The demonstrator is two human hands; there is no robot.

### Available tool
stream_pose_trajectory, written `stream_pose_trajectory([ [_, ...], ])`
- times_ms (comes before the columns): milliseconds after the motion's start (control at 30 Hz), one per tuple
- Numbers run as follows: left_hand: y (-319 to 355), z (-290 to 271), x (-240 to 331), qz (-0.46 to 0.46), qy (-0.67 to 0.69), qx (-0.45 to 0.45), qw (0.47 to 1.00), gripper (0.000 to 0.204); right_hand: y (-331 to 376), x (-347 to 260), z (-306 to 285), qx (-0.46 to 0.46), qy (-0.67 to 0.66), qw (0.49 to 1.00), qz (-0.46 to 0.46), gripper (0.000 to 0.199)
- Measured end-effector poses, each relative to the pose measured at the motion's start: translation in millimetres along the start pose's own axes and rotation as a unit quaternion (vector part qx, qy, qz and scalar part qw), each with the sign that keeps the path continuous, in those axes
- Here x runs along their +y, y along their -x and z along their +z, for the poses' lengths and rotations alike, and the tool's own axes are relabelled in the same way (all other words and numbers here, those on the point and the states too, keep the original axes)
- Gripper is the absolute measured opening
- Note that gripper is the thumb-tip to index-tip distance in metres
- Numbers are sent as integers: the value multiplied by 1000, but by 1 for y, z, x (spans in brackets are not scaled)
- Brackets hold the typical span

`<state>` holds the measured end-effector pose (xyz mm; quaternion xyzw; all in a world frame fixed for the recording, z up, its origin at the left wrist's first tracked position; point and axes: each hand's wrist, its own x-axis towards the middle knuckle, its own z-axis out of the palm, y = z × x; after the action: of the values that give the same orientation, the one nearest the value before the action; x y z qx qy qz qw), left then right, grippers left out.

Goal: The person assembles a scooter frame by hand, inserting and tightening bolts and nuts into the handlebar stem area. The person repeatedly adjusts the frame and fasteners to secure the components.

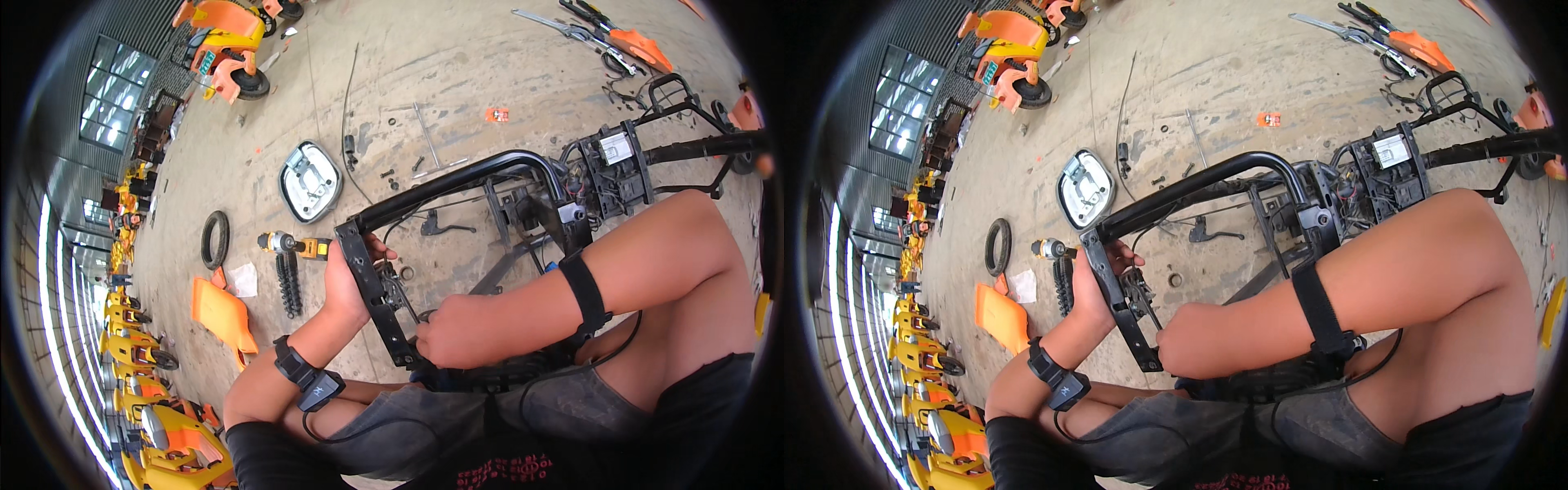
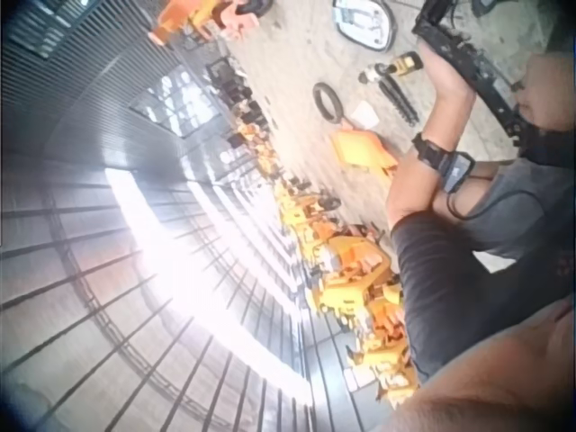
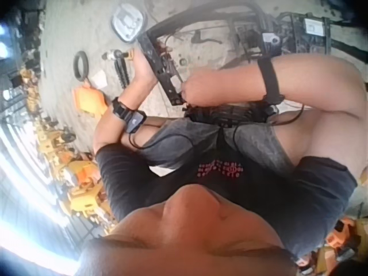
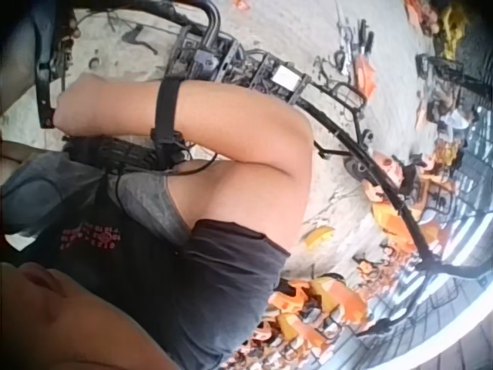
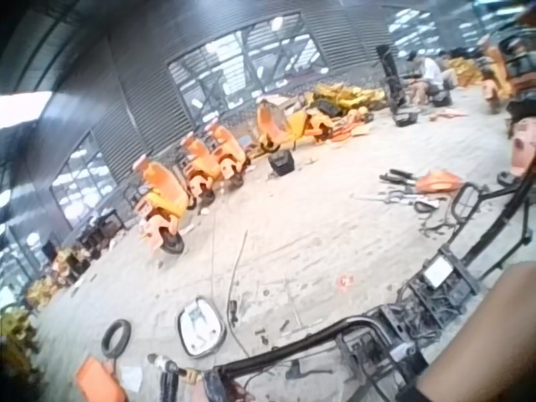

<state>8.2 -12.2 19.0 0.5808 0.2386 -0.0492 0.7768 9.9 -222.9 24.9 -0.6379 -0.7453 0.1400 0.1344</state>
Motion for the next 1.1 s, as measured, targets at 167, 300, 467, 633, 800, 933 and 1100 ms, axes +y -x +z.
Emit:
stream_pose_trajectory([
  [167,-1,-3,-1,16,-17,-4,1000,56,4,2,2,52,-67,996,38,25],
  [300,2,4,2,-2,0,13,1000,59,11,9,-15,-5,-73,996,44,29],
  [467,-1,-4,-3,-6,20,-76,997,64,25,15,-55,-78,-87,988,100,24],
  [633,-1,-7,-2,-13,34,-67,997,59,29,20,-74,60,-225,958,166,21],
  [800,3,13,4,-34,27,15,999,58,21,38,-92,228,-397,863,213,24],
  [933,6,9,6,-17,36,-81,996,62,5,52,-84,286,-479,795,238,28],
  [1100,6,11,7,-18,74,-85,993,54,-2,49,-89,335,-430,809,221,29],
])
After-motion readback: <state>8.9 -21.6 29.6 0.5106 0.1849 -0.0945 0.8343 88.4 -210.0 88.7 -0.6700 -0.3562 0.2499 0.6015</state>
